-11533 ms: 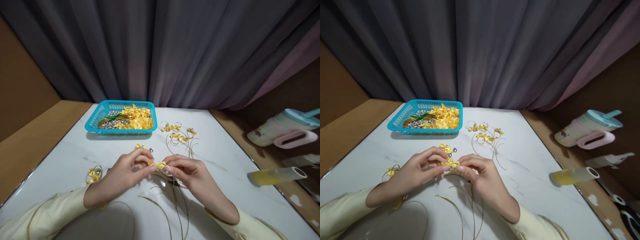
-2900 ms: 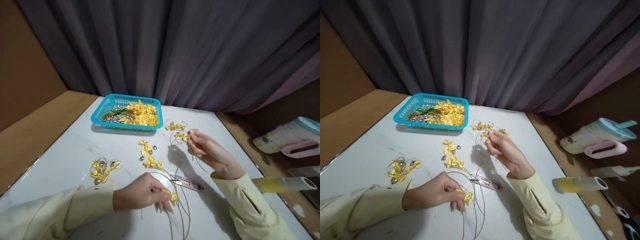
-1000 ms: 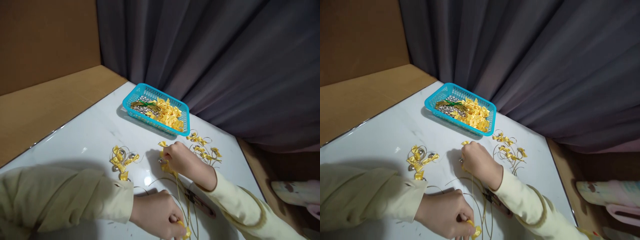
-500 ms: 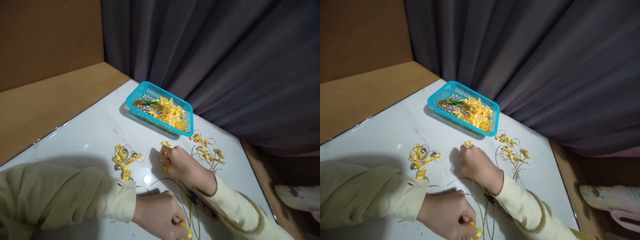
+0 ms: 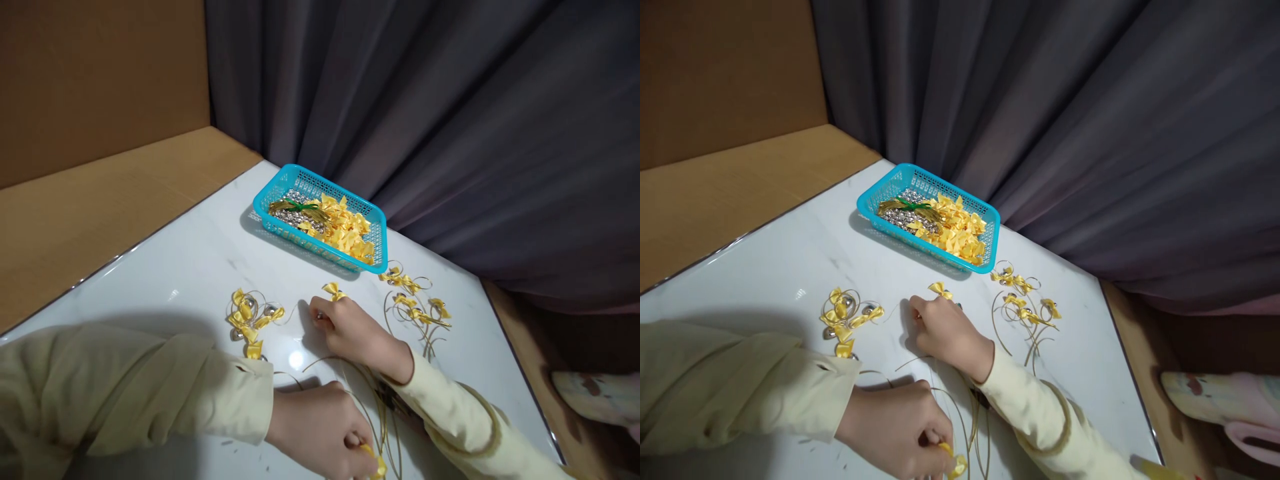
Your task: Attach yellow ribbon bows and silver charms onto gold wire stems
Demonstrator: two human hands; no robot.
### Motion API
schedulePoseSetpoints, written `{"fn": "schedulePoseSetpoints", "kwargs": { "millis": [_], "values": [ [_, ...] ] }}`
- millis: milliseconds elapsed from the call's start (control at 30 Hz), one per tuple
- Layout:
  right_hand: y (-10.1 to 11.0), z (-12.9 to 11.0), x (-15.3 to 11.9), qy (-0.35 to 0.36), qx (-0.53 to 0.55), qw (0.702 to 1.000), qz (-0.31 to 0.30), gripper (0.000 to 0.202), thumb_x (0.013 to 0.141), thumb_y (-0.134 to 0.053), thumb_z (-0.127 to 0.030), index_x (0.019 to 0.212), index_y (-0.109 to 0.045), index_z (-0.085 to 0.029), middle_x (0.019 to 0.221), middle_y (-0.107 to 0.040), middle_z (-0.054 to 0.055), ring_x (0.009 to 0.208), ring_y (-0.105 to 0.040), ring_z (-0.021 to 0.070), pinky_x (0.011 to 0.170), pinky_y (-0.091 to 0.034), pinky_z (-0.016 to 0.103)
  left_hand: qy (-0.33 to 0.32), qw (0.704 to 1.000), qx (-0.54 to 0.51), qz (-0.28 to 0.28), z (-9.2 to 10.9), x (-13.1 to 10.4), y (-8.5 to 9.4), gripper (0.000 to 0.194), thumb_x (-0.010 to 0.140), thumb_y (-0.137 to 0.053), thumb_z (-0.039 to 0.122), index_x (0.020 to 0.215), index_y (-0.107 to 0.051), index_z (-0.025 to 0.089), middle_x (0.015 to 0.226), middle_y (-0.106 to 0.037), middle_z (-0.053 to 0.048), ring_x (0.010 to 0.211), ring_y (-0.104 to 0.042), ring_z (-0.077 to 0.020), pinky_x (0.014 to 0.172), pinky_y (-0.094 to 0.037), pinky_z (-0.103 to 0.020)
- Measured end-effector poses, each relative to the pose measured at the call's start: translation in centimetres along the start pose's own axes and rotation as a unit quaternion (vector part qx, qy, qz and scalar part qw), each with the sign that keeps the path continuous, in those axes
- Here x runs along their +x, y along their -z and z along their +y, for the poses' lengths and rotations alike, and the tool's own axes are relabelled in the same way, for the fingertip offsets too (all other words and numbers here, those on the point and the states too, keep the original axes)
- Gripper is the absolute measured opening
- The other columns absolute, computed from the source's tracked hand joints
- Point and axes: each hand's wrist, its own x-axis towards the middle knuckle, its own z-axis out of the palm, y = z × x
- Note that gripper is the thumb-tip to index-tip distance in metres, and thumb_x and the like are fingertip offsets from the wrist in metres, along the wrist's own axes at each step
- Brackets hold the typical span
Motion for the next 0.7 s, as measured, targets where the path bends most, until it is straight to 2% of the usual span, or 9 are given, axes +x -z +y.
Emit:
{"fn": "schedulePoseSetpoints", "kwargs": {
  "millis": [67, 167, 200, 300, 367, 467, 567, 633, 700],
  "values": [
    [0.3, 0.1, -0.2, 0.003, 0.037, 0.999, -0.003, 0.015, 0.071, -0.047, -0.003, 0.069, -0.046, -0.018, 0.053, -0.044, -0.005, 0.049, -0.037, 0.0074, 0.050, -0.027, 0.019, -0.005, 1.000, -0.010, 0.000, 0.0, 0.0, 0.0, 0.019, 0.069, -0.051, 0.015, 0.051, -0.055, 0.015, 0.051, -0.065, 0.000, 0.048, -0.058, -0.0096, 0.047, -0.043, -0.013],
    [1.4, 0.2, -1.3, -0.013, 0.160, 0.987, -0.006, 0.008, 0.085, -0.044, -0.019, 0.077, -0.046, -0.018, 0.049, -0.049, -0.006, 0.041, -0.042, 0.0071, 0.045, -0.034, 0.018, -0.021, 0.999, -0.038, -0.013, -0.1, -0.1, 0.0, 0.020, 0.073, -0.049, 0.016, 0.054, -0.054, 0.015, 0.060, -0.070, -0.004, 0.054, -0.063, -0.0113, 0.053, -0.047, -0.015],
    [1.9, 0.3, -2.1, -0.026, 0.242, 0.970, 0.006, 0.010, 0.086, -0.046, -0.025, 0.078, -0.046, -0.019, 0.050, -0.052, -0.005, 0.039, -0.044, 0.0074, 0.043, -0.035, 0.019, -0.028, 0.998, -0.045, -0.018, -0.2, -0.1, 0.0, 0.020, 0.075, -0.048, 0.016, 0.055, -0.054, 0.015, 0.063, -0.071, -0.005, 0.055, -0.064, -0.0112, 0.054, -0.048, -0.015],
    [3.7, 0.6, -5.2, -0.027, 0.433, 0.893, 0.118, 0.013, 0.082, -0.056, -0.028, 0.075, -0.050, -0.019, 0.055, -0.059, -0.003, 0.041, -0.048, 0.0077, 0.045, -0.039, 0.021, -0.036, 0.996, -0.069, -0.033, -0.3, -0.1, 0.0, 0.022, 0.078, -0.047, 0.018, 0.059, -0.056, 0.014, 0.074, -0.073, -0.009, 0.056, -0.063, -0.0104, 0.058, -0.050, -0.017],
    [4.7, 0.7, -7.8, -0.028, 0.500, 0.844, 0.192, 0.013, 0.081, -0.061, -0.027, 0.073, -0.053, -0.020, 0.056, -0.061, -0.003, 0.043, -0.051, 0.0084, 0.046, -0.039, 0.021, -0.033, 0.995, -0.083, -0.038, -0.3, 0.0, 0.0, 0.023, 0.081, -0.045, 0.020, 0.063, -0.058, 0.013, 0.079, -0.073, -0.011, 0.055, -0.062, -0.0098, 0.057, -0.049, -0.018],
    [5.4, 0.8, -11.8, -0.009, 0.546, 0.793, 0.270, 0.013, 0.077, -0.066, -0.031, 0.071, -0.058, -0.023, 0.058, -0.062, -0.002, 0.047, -0.051, 0.0086, 0.043, -0.035, 0.019, -0.033, 0.994, -0.104, -0.030, -0.3, 0.1, -0.1, 0.025, 0.086, -0.042, 0.024, 0.074, -0.060, 0.012, 0.086, -0.072, -0.013, 0.059, -0.061, -0.0101, 0.054, -0.048, -0.018],
    [4.9, 0.4, -14.9, 0.002, 0.560, 0.773, 0.297, 0.015, 0.070, -0.072, -0.036, 0.065, -0.063, -0.024, 0.069, -0.062, 0.000, 0.048, -0.044, 0.0074, 0.041, -0.028, 0.019, -0.033, 0.991, -0.130, -0.011, -0.2, 0.2, -0.4, 0.025, 0.089, -0.042, 0.030, 0.079, -0.057, 0.012, 0.090, -0.071, -0.013, 0.063, -0.061, -0.0111, 0.054, -0.046, -0.019],
    [4.1, -0.1, -16.4, 0.008, 0.558, 0.776, 0.294, 0.019, 0.067, -0.074, -0.038, 0.060, -0.064, -0.023, 0.082, -0.060, 0.002, 0.053, -0.043, 0.0079, 0.045, -0.031, 0.021, -0.027, 0.989, -0.147, 0.009, -0.1, 0.3, -0.6, 0.024, 0.089, -0.045, 0.035, 0.081, -0.052, 0.014, 0.087, -0.071, -0.012, 0.062, -0.060, -0.0116, 0.054, -0.045, -0.021],
    [3.2, -0.6, -17.6, 0.024, 0.547, 0.782, 0.297, 0.021, 0.068, -0.073, -0.038, 0.056, -0.064, -0.022, 0.086, -0.058, 0.003, 0.061, -0.048, 0.0113, 0.052, -0.038, 0.025, -0.016, 0.988, -0.152, 0.033, 0.1, 0.3, -0.8, 0.026, 0.087, -0.048, 0.039, 0.081, -0.050, 0.014, 0.084, -0.070, -0.010, 0.060, -0.059, -0.0117, 0.054, -0.045, -0.023]
  ]
}}
